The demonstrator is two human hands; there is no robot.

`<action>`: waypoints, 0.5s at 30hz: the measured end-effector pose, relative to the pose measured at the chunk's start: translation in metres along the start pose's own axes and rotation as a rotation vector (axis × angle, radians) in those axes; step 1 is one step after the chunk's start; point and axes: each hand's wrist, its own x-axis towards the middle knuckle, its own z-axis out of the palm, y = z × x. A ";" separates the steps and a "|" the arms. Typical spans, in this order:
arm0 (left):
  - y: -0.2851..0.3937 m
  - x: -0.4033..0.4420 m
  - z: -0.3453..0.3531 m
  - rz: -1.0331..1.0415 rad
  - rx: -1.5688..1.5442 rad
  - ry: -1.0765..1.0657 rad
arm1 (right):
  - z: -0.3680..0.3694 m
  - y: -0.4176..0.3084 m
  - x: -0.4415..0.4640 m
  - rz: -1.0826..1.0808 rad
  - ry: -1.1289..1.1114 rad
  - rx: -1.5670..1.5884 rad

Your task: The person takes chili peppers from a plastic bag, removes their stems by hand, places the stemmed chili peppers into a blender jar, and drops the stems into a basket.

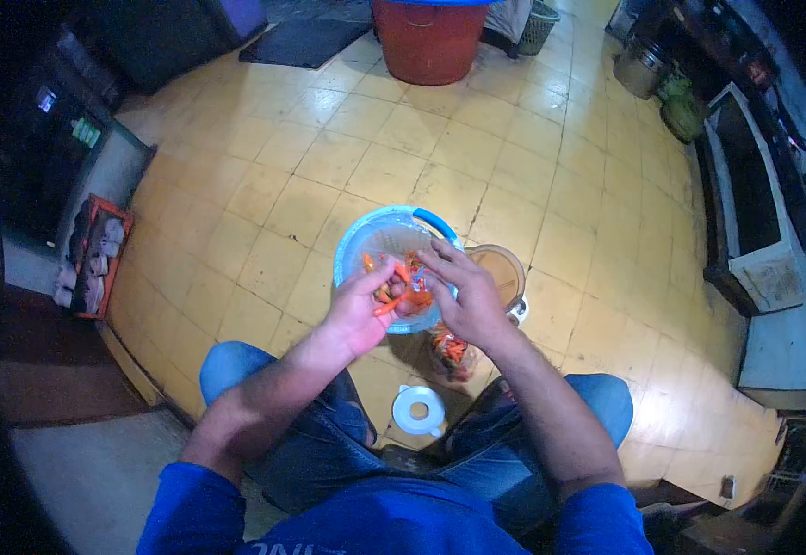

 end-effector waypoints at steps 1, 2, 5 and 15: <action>-0.001 -0.002 0.000 -0.003 0.007 0.002 | 0.001 -0.005 0.001 -0.112 0.047 -0.081; -0.004 -0.005 0.002 -0.040 0.052 -0.056 | -0.001 -0.008 0.000 -0.108 0.051 -0.078; -0.009 -0.014 0.011 -0.147 0.130 -0.111 | -0.011 -0.011 -0.004 0.093 -0.105 -0.040; -0.008 -0.013 0.014 -0.270 -0.075 -0.177 | -0.049 -0.011 -0.012 0.066 -0.094 -0.227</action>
